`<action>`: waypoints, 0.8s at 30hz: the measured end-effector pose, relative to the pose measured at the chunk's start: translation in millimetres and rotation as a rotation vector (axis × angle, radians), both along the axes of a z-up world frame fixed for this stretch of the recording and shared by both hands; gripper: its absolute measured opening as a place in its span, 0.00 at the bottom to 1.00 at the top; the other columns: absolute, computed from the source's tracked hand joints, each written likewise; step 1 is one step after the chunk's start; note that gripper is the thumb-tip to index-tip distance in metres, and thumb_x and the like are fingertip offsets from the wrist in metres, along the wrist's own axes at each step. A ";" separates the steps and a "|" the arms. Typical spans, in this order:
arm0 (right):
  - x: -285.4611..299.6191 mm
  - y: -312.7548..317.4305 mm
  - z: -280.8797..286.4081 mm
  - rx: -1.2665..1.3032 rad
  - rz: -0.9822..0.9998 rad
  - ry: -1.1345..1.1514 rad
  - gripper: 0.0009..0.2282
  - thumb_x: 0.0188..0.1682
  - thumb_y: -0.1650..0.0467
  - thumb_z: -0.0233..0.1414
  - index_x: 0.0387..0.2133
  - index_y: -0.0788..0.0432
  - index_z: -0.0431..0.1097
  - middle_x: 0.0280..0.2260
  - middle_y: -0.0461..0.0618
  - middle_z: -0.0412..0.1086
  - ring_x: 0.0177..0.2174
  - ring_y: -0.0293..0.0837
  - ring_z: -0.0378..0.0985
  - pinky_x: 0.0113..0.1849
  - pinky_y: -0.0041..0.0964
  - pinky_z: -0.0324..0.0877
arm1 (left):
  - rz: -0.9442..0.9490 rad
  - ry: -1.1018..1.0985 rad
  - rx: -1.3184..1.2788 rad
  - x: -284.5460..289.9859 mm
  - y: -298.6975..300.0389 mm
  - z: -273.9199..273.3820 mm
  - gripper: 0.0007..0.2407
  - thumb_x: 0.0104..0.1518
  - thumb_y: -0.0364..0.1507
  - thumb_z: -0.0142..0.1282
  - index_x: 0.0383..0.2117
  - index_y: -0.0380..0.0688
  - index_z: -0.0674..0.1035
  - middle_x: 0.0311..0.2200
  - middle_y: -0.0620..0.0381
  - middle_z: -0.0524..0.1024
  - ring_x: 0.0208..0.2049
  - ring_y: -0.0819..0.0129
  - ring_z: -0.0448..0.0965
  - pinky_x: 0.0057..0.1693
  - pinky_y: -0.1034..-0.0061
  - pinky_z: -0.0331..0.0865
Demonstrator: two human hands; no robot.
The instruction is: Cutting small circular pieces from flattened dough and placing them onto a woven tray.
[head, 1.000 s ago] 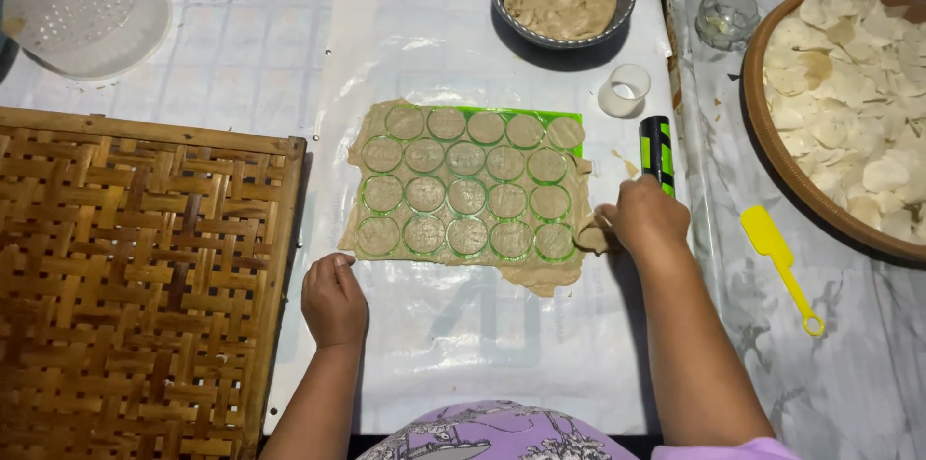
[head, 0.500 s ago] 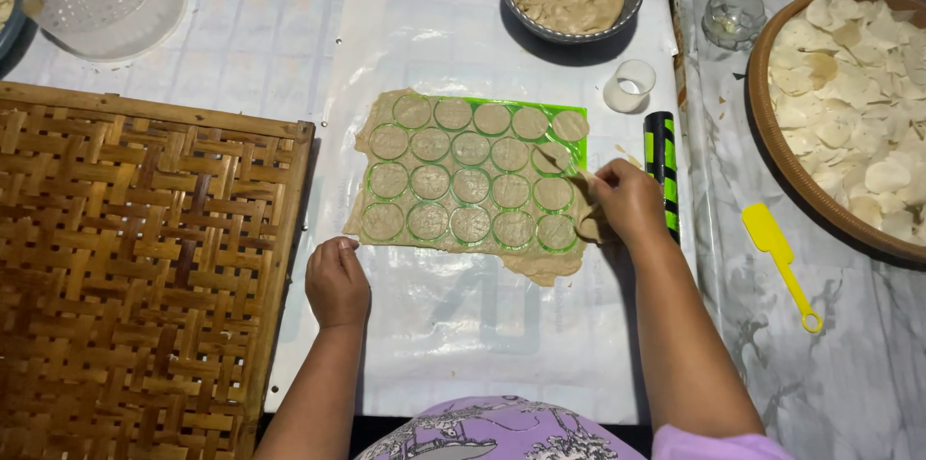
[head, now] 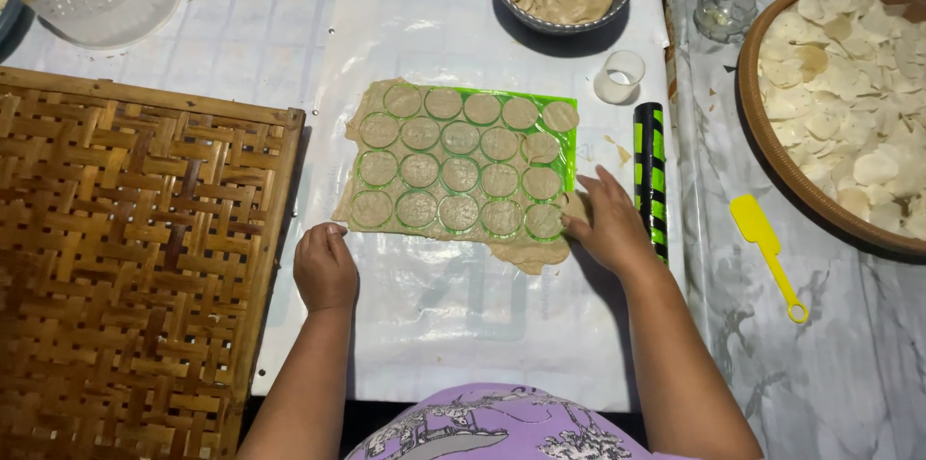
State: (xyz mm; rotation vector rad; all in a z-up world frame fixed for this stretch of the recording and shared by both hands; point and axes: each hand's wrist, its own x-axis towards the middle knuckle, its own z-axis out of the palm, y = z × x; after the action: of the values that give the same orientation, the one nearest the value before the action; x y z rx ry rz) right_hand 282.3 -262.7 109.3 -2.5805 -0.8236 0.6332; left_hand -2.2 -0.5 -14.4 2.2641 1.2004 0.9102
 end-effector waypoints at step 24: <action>-120.6 -3.1 -88.1 -0.060 -0.039 -0.640 0.13 0.48 0.60 0.58 0.45 0.47 0.74 0.40 0.45 0.71 0.44 0.48 0.75 0.54 0.59 0.59 | -0.092 -0.101 -0.105 -7.2 4.5 3.9 0.11 0.70 0.30 0.41 0.30 0.50 0.77 0.26 0.59 0.75 0.33 0.56 0.78 0.46 0.63 0.71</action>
State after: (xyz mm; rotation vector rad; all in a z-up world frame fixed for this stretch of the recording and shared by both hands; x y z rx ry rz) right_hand 161.7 -265.8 21.2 -2.8741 -0.9359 -0.2103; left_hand -9.5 4.0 -10.4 2.1450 1.0661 0.8948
